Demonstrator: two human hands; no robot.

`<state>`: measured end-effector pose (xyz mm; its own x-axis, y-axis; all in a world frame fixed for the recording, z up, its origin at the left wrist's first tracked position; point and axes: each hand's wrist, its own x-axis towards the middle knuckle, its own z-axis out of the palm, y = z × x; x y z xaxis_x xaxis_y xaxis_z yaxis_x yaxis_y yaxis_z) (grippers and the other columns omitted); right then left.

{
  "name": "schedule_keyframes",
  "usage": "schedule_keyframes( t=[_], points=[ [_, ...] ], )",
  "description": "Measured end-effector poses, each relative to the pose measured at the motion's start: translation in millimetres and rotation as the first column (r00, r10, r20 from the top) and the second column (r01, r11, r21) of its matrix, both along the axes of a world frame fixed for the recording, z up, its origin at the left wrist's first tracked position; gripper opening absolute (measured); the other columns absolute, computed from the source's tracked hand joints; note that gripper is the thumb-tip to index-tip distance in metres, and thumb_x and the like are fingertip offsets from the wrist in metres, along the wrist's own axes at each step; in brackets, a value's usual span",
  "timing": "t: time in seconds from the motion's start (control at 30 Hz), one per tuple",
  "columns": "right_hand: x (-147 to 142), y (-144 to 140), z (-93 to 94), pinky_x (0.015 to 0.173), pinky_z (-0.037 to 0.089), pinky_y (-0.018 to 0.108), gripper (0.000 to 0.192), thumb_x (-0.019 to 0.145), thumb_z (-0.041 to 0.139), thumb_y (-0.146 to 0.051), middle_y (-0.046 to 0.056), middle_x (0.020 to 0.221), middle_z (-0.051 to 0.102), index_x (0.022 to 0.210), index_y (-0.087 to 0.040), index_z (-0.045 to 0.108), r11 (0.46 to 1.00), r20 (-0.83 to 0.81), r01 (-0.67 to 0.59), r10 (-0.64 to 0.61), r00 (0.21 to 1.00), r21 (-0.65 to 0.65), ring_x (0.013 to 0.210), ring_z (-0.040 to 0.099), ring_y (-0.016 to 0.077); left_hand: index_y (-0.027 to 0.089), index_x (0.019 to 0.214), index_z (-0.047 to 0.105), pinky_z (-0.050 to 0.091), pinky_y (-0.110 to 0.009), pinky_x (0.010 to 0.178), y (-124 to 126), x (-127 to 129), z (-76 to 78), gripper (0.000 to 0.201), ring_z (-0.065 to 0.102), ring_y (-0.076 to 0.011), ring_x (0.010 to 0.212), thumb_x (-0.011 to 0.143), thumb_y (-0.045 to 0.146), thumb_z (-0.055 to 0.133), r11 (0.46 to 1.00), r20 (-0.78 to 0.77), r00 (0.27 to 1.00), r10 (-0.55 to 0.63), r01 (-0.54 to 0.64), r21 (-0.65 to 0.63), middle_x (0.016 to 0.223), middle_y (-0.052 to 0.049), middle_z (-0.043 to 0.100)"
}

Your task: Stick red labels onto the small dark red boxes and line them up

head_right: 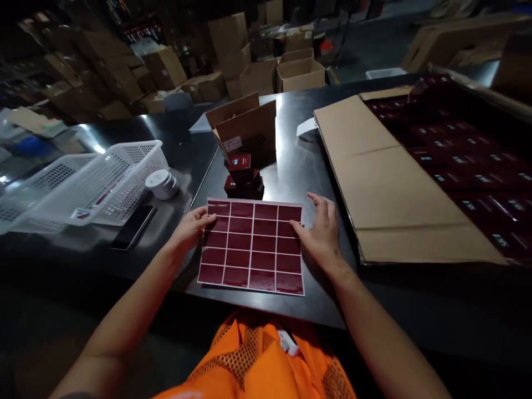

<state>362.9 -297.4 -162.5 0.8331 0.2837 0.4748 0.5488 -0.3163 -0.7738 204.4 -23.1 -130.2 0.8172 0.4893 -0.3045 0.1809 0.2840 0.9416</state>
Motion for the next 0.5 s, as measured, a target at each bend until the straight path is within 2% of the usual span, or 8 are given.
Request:
schedule_keyframes(
  t=[0.03,0.07,0.13,0.2,0.27,0.4,0.5],
  points=[
    [-3.2,0.2,1.6,0.095,0.052,0.053,0.054,0.074,0.079,-0.032,0.013,0.119,0.063,0.122,-0.021,0.058,0.998,0.191,0.048,-0.039,0.981,-0.045,0.109,0.062,0.0318,0.017,0.080,0.063,0.051,-0.023,0.054,-8.5,1.6,-2.3,0.046,0.065,-0.0139,0.057,0.050,0.037,0.092,1.000,-0.001,1.000,-0.010,0.010,-0.007,0.068,0.001,0.071],
    [-7.6,1.1,3.7,0.097,0.051,0.053,0.043,0.080,0.075,-0.028,0.012,0.115,0.065,0.120,-0.021,0.059,0.995,0.335,0.057,-0.025,0.942,-0.086,0.109,0.062,0.0311,0.017,0.079,0.062,0.051,-0.023,0.054,-17.8,3.7,-5.3,0.045,0.065,-0.0139,0.056,0.051,0.037,0.091,1.000,-0.001,1.000,-0.025,0.025,-0.015,0.067,0.001,0.070],
    [-18.1,5.3,8.2,0.093,0.052,0.047,0.028,0.089,0.068,-0.021,0.009,0.106,0.069,0.116,-0.023,0.061,0.987,0.470,-0.025,0.099,0.877,-0.161,0.103,0.064,0.0274,0.018,0.080,0.062,0.052,-0.025,0.055,-36.7,9.9,-11.8,0.044,0.065,-0.0149,0.058,0.052,0.035,0.090,0.997,-0.002,0.998,-0.070,0.069,-0.037,0.068,0.001,0.070],
    [-26.7,11.3,10.2,0.088,0.052,0.042,0.024,0.092,0.064,-0.018,0.007,0.102,0.071,0.116,-0.022,0.062,0.959,0.472,-0.170,0.261,0.842,-0.227,0.098,0.065,0.0245,0.018,0.084,0.062,0.052,-0.026,0.058,-52.3,18.2,-17.3,0.041,0.066,-0.0158,0.059,0.054,0.032,0.087,0.992,0.008,0.993,-0.119,0.120,-0.045,0.071,0.000,0.072],
    [-29.8,16.3,8.1,0.088,0.052,0.040,0.025,0.093,0.065,-0.019,0.008,0.103,0.072,0.118,-0.020,0.063,0.925,0.415,-0.281,0.367,0.832,-0.255,0.099,0.066,0.0235,0.018,0.090,0.064,0.053,-0.027,0.061,-61.4,27.8,-20.7,0.041,0.067,-0.0165,0.061,0.056,0.028,0.084,0.986,0.030,0.986,-0.161,0.162,-0.035,0.074,-0.001,0.073],
    [-21.6,19.4,-1.1,0.093,0.051,0.041,0.030,0.092,0.068,-0.022,0.009,0.114,0.073,0.121,-0.019,0.063,0.891,0.279,-0.361,0.433,0.857,-0.275,0.107,0.066,0.0244,0.016,0.092,0.068,0.051,-0.027,0.065,-60.4,43.7,-25.6,0.040,0.068,-0.0169,0.065,0.054,0.020,0.080,0.978,0.024,0.978,-0.209,0.210,-0.006,0.076,-0.001,0.075],
    [-13.9,23.5,-1.4,0.094,0.051,0.043,0.032,0.090,0.071,-0.022,0.009,0.114,0.073,0.121,-0.019,0.065,0.865,0.198,-0.396,0.465,0.863,-0.307,0.108,0.066,0.0254,0.016,0.089,0.069,0.051,-0.028,0.069,-53.2,48.4,-33.0,0.035,0.067,-0.0164,0.068,0.058,0.026,0.083,0.976,0.012,0.976,-0.216,0.217,-0.010,0.080,-0.002,0.075]
  ],
)
